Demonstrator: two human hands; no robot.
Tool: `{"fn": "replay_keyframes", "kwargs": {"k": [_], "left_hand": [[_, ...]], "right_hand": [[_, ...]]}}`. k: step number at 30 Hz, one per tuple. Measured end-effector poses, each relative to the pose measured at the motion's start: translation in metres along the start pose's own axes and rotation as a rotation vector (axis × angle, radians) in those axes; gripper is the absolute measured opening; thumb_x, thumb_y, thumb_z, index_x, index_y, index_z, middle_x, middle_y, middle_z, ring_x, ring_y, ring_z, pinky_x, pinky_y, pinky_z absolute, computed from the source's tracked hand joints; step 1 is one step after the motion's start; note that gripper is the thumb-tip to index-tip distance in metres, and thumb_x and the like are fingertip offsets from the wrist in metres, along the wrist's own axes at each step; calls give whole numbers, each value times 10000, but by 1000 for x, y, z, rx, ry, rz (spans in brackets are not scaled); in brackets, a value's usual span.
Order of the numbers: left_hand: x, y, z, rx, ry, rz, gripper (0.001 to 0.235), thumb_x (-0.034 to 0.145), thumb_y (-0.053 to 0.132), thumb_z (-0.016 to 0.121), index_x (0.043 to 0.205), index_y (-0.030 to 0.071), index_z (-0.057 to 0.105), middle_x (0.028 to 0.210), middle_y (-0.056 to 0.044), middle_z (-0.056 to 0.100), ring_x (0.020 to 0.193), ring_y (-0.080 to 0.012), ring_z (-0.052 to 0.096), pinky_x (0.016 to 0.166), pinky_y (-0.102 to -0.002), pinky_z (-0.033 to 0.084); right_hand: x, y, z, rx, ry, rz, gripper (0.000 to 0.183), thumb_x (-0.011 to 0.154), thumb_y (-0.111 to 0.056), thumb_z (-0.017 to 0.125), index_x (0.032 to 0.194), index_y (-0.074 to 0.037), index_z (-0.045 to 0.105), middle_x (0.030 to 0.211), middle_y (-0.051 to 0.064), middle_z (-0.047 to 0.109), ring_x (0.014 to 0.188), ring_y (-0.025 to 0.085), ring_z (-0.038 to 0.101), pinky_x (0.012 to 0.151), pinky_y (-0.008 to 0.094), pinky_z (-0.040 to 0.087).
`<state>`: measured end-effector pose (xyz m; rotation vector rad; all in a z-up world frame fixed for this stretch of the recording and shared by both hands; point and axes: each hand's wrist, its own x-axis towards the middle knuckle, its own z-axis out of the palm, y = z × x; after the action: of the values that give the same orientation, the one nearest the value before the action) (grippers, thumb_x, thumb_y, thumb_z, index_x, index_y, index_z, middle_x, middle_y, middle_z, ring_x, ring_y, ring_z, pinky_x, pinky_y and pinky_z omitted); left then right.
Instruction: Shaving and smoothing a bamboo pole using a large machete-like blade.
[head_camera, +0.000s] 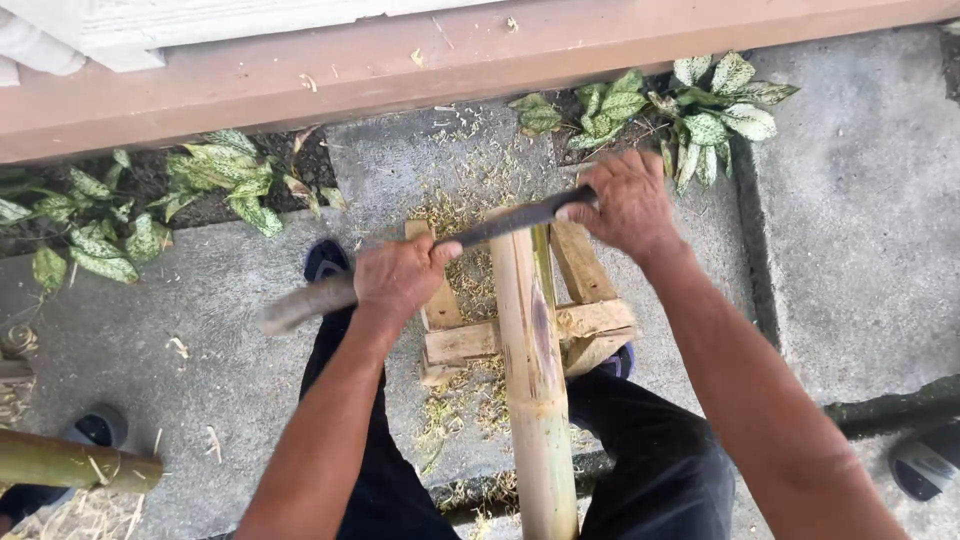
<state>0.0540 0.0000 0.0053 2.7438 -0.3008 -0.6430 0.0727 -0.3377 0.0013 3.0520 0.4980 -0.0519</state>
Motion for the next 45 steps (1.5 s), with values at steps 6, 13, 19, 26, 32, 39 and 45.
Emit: {"fn": "replay_keyframes", "kwargs": {"k": [6,13,19,26,32,39,45], "left_hand": [[-110,11,36,-1,-220,-21,598,971,687,401,883,183,710,718,-85,723,674,-274,727,668,-464,575],[-43,-16,38,-72,-1,73,611,951,691,417,813,169,703,677,-71,701,648,-293,722,641,-507,567],[41,-26,18,-53,109,70,636,983,716,425,790,163,673,623,-73,667,611,-281,689,655,-492,537],[40,-30,36,-153,56,99,630,987,702,410,742,172,648,567,-32,617,512,-245,633,587,-428,535],[25,-27,48,-146,218,155,659,1011,695,388,760,167,692,576,-31,595,517,-215,578,553,-443,497],[31,-34,47,-173,220,140,678,961,733,388,770,158,694,590,-73,657,549,-302,661,594,-497,530],[-41,-25,47,-117,43,113,633,955,696,446,736,145,668,568,-79,646,517,-281,670,546,-470,548]], "right_hand": [[-133,-58,-17,124,-71,82,671,855,-781,457,942,-185,752,922,11,682,937,208,571,1000,430,366],[-62,-39,-26,97,-159,122,617,873,-760,474,917,-219,768,827,2,668,846,198,551,921,411,357],[30,-1,-26,32,-48,31,630,895,-785,513,898,-201,751,836,10,648,908,212,539,962,412,352],[17,6,-17,-22,2,15,617,938,-774,514,946,-203,749,914,32,657,937,222,538,957,417,355],[7,-7,-25,-96,-23,16,541,866,-734,581,969,-238,771,930,13,666,999,222,541,954,434,356],[20,-18,-41,-10,-173,110,534,863,-718,637,1005,-221,770,925,-19,657,976,198,520,980,399,333],[-56,-51,-36,-44,-178,98,591,866,-740,520,961,-211,766,871,-3,640,893,191,520,935,406,339]]}}
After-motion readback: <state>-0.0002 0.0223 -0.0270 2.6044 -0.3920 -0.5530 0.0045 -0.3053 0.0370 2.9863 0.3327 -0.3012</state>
